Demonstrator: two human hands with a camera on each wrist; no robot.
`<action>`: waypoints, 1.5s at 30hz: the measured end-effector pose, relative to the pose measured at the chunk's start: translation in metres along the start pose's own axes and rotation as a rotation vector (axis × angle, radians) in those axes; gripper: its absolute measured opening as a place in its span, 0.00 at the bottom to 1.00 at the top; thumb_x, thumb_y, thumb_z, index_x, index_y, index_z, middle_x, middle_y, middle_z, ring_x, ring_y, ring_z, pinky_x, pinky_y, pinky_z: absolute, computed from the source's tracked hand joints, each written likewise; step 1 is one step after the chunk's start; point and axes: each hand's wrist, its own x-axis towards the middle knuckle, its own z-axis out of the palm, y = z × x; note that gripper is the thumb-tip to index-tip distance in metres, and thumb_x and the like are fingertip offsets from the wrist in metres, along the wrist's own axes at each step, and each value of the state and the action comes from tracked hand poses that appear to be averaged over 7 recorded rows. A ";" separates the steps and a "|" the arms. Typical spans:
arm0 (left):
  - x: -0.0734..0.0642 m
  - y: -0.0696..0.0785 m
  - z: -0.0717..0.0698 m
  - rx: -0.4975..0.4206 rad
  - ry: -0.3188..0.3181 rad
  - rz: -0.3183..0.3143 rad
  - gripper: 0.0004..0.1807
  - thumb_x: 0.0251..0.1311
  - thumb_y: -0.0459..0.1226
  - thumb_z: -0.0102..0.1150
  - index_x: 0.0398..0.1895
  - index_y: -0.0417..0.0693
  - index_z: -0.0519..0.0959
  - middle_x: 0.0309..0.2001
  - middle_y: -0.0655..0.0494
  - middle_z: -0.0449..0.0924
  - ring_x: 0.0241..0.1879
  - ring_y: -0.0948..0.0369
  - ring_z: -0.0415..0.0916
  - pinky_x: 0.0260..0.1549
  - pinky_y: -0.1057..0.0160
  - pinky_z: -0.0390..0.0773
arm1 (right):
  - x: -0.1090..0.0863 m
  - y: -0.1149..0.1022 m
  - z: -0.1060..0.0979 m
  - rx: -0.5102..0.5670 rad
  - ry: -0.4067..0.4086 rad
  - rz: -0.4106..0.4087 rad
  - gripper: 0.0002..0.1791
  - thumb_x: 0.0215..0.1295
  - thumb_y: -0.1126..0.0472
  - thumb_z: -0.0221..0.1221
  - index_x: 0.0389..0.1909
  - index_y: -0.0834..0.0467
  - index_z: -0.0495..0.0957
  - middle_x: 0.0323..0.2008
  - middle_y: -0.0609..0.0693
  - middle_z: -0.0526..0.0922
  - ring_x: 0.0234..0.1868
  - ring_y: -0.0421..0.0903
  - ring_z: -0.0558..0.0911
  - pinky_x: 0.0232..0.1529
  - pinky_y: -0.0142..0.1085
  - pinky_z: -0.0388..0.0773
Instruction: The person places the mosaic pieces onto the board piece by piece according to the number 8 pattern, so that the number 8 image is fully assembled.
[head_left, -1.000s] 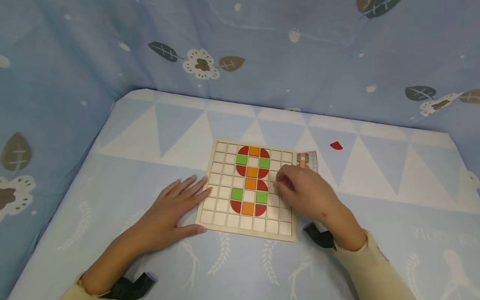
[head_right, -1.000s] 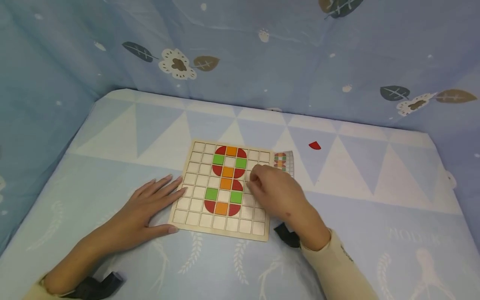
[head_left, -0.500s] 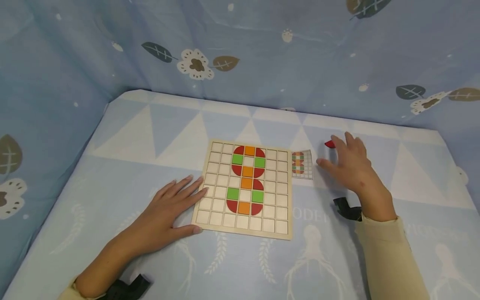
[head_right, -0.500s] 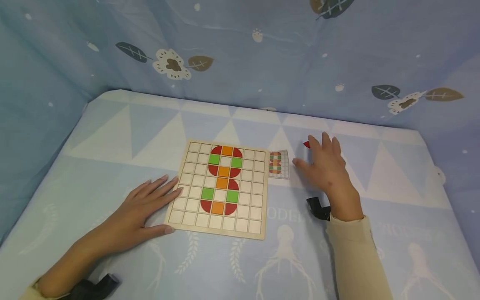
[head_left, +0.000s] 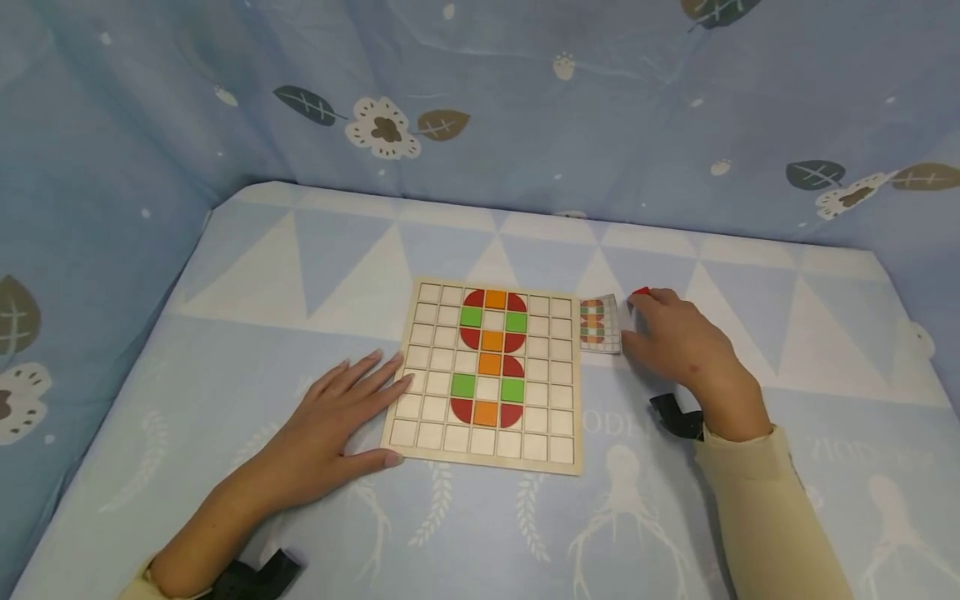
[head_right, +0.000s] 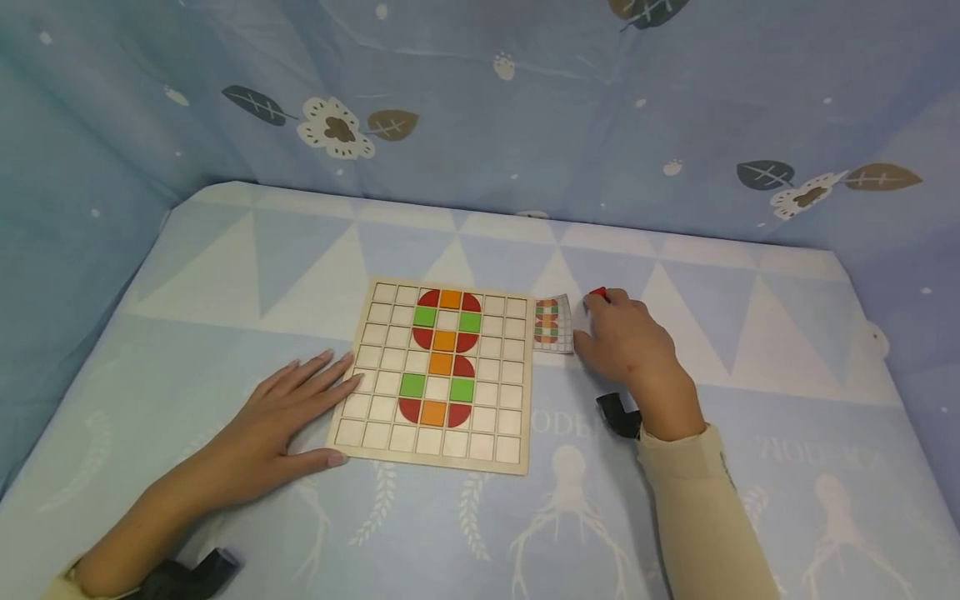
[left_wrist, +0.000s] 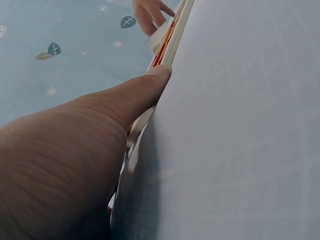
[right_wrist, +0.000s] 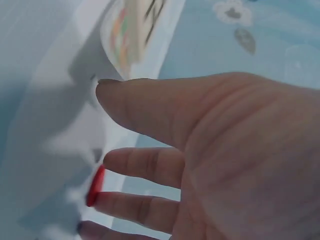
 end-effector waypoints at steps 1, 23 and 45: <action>0.000 0.000 0.000 -0.001 0.002 0.000 0.51 0.61 0.60 0.70 0.84 0.61 0.58 0.84 0.62 0.46 0.84 0.54 0.36 0.78 0.48 0.36 | -0.001 -0.003 0.000 -0.004 0.006 -0.009 0.34 0.74 0.54 0.56 0.74 0.68 0.65 0.73 0.72 0.61 0.70 0.73 0.66 0.62 0.69 0.69; -0.001 0.001 -0.001 0.008 0.000 0.002 0.52 0.61 0.59 0.70 0.85 0.62 0.57 0.84 0.63 0.45 0.84 0.54 0.36 0.78 0.47 0.37 | 0.008 -0.002 0.006 0.093 0.083 0.044 0.16 0.72 0.65 0.55 0.57 0.68 0.74 0.45 0.65 0.81 0.40 0.59 0.78 0.42 0.53 0.78; -0.001 0.002 -0.001 -0.010 0.006 -0.002 0.51 0.62 0.61 0.69 0.84 0.62 0.57 0.84 0.63 0.45 0.84 0.55 0.36 0.79 0.49 0.35 | 0.009 0.010 0.002 0.200 -0.052 0.044 0.13 0.75 0.60 0.60 0.47 0.68 0.74 0.35 0.59 0.78 0.34 0.54 0.74 0.32 0.42 0.72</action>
